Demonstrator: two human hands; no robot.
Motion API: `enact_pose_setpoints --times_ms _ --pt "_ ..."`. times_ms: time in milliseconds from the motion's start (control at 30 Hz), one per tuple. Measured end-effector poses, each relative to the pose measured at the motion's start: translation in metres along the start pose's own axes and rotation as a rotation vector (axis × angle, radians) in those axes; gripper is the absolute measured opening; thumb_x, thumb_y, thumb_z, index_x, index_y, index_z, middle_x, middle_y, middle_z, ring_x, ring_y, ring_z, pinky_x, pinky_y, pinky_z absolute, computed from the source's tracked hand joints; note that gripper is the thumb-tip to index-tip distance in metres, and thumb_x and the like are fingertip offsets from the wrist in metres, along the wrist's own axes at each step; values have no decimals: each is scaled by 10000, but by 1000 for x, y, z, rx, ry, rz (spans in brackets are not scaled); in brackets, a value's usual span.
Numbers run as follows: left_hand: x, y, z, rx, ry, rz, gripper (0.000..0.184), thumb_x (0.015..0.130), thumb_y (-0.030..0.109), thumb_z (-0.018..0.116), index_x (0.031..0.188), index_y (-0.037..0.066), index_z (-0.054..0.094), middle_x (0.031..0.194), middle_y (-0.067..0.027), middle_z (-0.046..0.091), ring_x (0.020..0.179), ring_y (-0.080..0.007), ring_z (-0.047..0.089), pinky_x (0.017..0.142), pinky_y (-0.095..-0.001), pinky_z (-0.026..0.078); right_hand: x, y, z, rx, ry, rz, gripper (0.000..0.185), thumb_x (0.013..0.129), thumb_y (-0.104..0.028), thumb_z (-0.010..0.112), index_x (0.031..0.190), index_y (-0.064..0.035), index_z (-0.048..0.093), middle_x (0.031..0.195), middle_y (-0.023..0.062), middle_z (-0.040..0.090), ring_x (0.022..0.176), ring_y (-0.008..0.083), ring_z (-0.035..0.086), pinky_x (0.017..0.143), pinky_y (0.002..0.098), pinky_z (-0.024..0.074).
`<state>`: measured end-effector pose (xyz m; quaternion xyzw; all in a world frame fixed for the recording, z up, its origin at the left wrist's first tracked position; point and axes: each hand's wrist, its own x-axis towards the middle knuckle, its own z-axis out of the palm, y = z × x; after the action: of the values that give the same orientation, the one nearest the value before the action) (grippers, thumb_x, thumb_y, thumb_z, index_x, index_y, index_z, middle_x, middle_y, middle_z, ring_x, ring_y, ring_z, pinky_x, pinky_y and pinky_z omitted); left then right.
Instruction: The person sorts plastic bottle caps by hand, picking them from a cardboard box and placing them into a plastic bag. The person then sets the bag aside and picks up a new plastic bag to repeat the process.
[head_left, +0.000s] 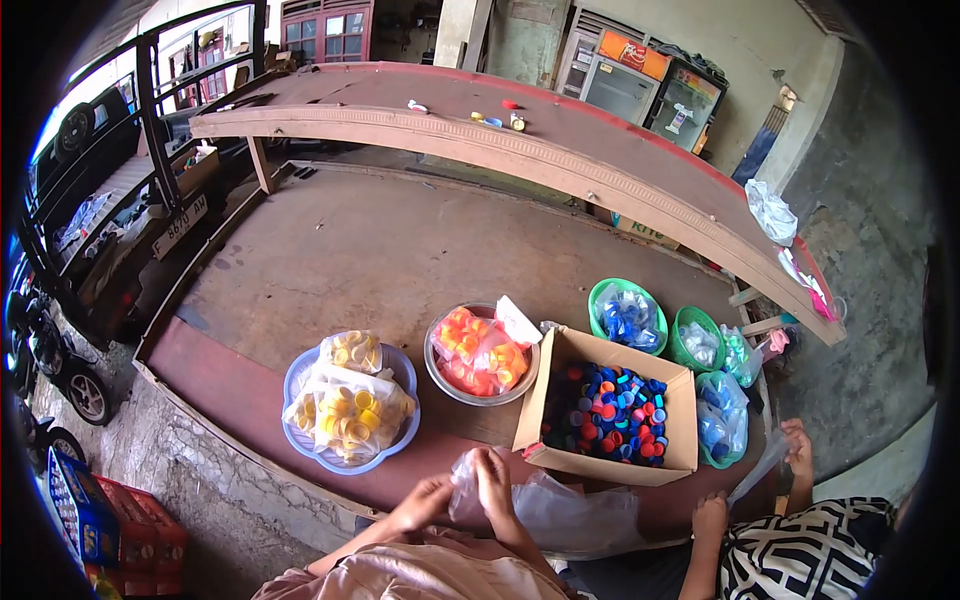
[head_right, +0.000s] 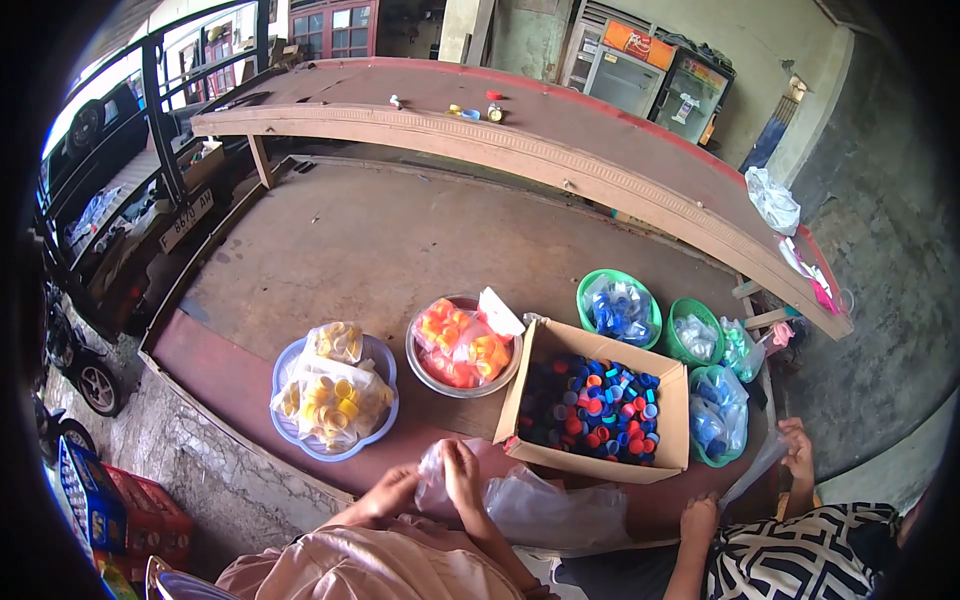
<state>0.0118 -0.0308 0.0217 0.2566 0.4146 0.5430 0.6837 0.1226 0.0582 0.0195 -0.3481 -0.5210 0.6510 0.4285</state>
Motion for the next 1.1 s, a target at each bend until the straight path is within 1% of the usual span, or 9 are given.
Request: enact_pose_setpoints --times_ms 133,200,300,433,533,700,833,1033,1100 --pt "-3 15 -2 -85 58 -71 286 959 260 417 926 36 589 771 14 581 672 -70 516 621 -223 419 -1 9 -12 318 -91 199 165 922 -203 510 853 -68 575 729 -30 527 606 50 470 531 194 389" --pt "5 23 -7 -366 178 -34 283 957 253 393 964 23 559 859 -57 628 796 -153 601 786 -302 473 -3 9 -18 540 -145 376 170 924 -210 501 873 -64 574 753 -4 555 627 82 517 545 213 425" --pt "19 13 -39 -650 -37 83 367 948 330 380 1054 11 528 1004 -135 613 887 -219 614 836 -359 485 -2 10 -19 776 -198 612 196 932 -220 470 923 -48 563 814 43 595 681 135 581 572 257 478" --pt "12 22 -19 -636 -73 -107 424 951 351 356 1169 10 482 1097 -122 588 990 -213 587 794 -378 523 9 5 -12 811 -131 702 241 941 -258 443 958 -46 554 933 111 633 777 162 629 603 306 539" --pt "10 8 -12 -568 -164 -99 426 889 259 489 1246 39 411 1144 -76 542 1017 -180 553 862 -332 467 18 0 -19 1328 -580 595 240 944 -240 436 955 -28 548 881 117 637 754 170 643 581 286 551" --pt "10 26 -14 -274 -106 257 753 619 -71 636 1271 89 296 1124 -55 415 1077 -164 451 887 -302 425 10 -10 -21 1181 -349 647 234 940 -220 442 927 -21 566 850 96 640 717 169 651 483 250 552" --pt "12 39 -13 222 -166 488 848 596 -101 660 1294 99 221 1143 -77 355 1094 -177 406 913 -295 371 8 -9 -21 942 -224 589 200 935 -229 460 952 -56 560 833 60 636 577 131 621 417 229 499" --pt "16 22 -13 390 76 435 629 700 -4 668 1207 21 296 1098 -114 359 1094 -231 391 921 -319 365 9 -28 -16 476 -325 519 132 939 -214 462 978 -95 504 691 -4 557 394 52 463 319 185 364" --pt "11 34 -8 811 161 585 583 699 11 663 1170 6 320 1075 -142 354 1036 -278 418 897 -343 381 10 -18 -20 380 -337 496 127 939 -209 465 978 -95 505 686 -13 542 388 35 436 307 180 332"
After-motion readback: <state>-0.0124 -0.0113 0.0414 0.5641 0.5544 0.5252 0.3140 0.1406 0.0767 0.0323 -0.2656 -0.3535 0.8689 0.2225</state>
